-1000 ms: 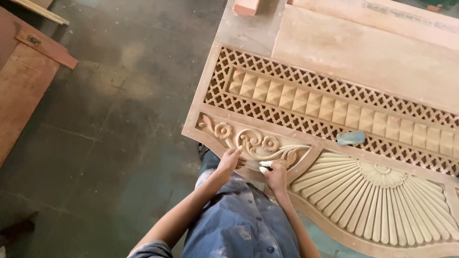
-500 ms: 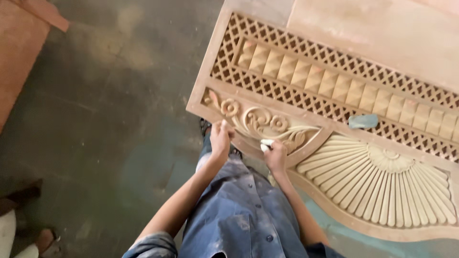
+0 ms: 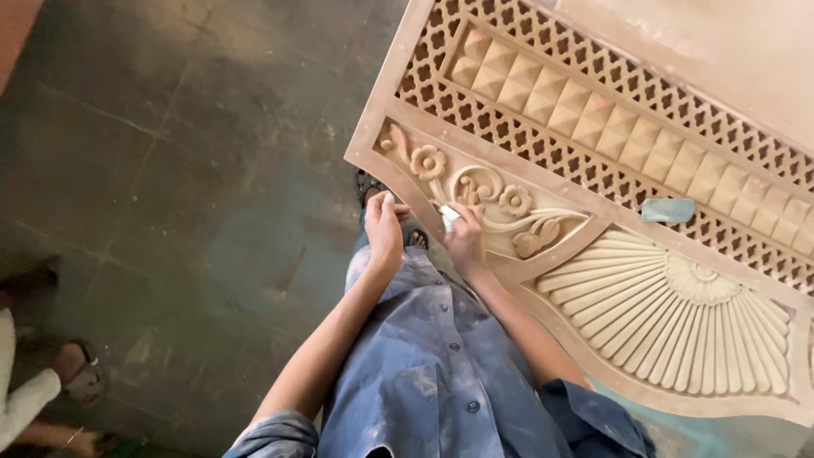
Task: The person smooths the surface of a carved wooden panel using a white sanding block. They rub the block over floral and geometric relief patterns, moving methodically across the piece to even the texture.
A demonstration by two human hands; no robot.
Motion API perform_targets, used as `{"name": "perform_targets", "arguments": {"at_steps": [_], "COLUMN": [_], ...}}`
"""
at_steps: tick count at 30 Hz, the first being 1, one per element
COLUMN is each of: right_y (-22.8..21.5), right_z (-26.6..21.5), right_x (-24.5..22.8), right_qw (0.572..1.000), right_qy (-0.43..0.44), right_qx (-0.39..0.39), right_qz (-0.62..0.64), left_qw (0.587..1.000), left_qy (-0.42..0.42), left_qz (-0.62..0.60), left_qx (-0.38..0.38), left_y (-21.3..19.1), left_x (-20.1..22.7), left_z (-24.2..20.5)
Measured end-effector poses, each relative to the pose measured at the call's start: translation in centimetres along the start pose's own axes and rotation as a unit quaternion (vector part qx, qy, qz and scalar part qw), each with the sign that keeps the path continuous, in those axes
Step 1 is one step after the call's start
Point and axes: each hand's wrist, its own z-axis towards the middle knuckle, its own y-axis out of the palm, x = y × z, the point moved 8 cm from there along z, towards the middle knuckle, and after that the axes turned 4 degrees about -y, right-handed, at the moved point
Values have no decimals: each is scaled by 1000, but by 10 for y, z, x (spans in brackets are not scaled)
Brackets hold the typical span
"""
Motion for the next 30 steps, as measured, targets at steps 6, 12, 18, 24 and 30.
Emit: {"name": "perform_targets", "arguments": {"at_steps": [6, 12, 18, 24, 30], "right_y": [22, 19, 20, 16, 22], "right_z": [16, 30, 43, 38, 41], "right_x": [-2, -19, -23, -13, -13], "right_qw": [999, 997, 998, 998, 997], "right_qy": [-14, -31, -28, -27, -29], "right_qx": [-39, -62, -58, -55, -67], "right_qz": [14, -43, -27, 2, -4], "left_qw": [1000, 999, 999, 995, 994], "left_qy": [13, 25, 2, 37, 26], "left_qz": [2, -6, -17, 86, 102], "left_qx": [25, 31, 26, 35, 31], "left_y": [-5, 1, 6, 11, 18], "left_x": [19, 30, 39, 56, 66], "left_z": [-6, -16, -28, -39, -37]}}
